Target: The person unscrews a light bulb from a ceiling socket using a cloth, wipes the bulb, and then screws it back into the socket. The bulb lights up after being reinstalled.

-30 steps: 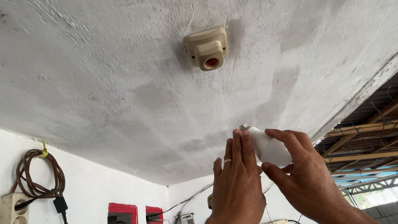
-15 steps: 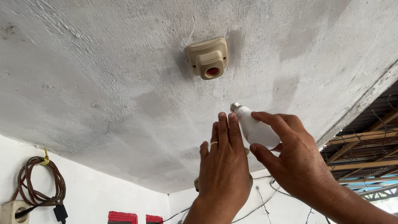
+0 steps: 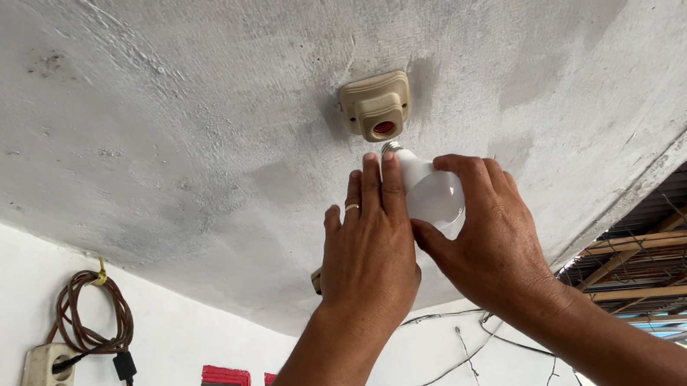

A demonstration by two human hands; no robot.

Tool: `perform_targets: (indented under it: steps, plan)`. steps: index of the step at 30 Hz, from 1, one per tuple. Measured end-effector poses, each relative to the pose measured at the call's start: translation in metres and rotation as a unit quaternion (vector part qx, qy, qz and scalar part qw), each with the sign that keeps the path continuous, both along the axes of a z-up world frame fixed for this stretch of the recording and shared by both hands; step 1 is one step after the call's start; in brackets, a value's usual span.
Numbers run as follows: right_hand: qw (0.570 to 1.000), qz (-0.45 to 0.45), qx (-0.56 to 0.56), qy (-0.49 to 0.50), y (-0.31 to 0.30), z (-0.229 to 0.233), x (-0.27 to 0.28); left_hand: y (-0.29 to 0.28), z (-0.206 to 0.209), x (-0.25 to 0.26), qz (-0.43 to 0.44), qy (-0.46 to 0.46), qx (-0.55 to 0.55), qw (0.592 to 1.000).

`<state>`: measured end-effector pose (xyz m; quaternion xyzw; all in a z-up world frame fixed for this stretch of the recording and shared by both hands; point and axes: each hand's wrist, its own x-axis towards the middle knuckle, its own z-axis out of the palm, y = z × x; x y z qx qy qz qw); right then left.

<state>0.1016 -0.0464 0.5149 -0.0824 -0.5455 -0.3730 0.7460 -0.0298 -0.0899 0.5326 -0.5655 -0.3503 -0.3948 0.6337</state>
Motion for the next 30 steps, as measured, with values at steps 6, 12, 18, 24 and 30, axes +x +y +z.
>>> perform_targets:
  steps: [6, 12, 18, 24, 30]
  plan:
    - [0.997, 0.044, -0.066, -0.006, -0.001, 0.008, -0.003, -0.003, 0.006, -0.006, 0.008, 0.02, 0.024, 0.999]
    - [0.998, 0.04, -0.051, -0.006, -0.005, 0.013, -0.004, -0.004, 0.008, -0.006, 0.019, 0.011, 0.016, 1.0]
    - [0.997, 0.04, -0.072, 0.001, -0.006, 0.017, -0.007, -0.004, 0.011, -0.009, 0.017, 0.006, 0.0, 1.0]
    - [0.994, 0.035, -0.102, 0.006, -0.003, 0.024, -0.008, 0.002, 0.017, -0.015, 0.022, 0.0, -0.008, 1.0]
    - [0.994, 0.024, -0.103, 0.02, 0.004, 0.03, -0.008, 0.005, 0.017, -0.021, 0.019, 0.009, 0.0, 1.0]
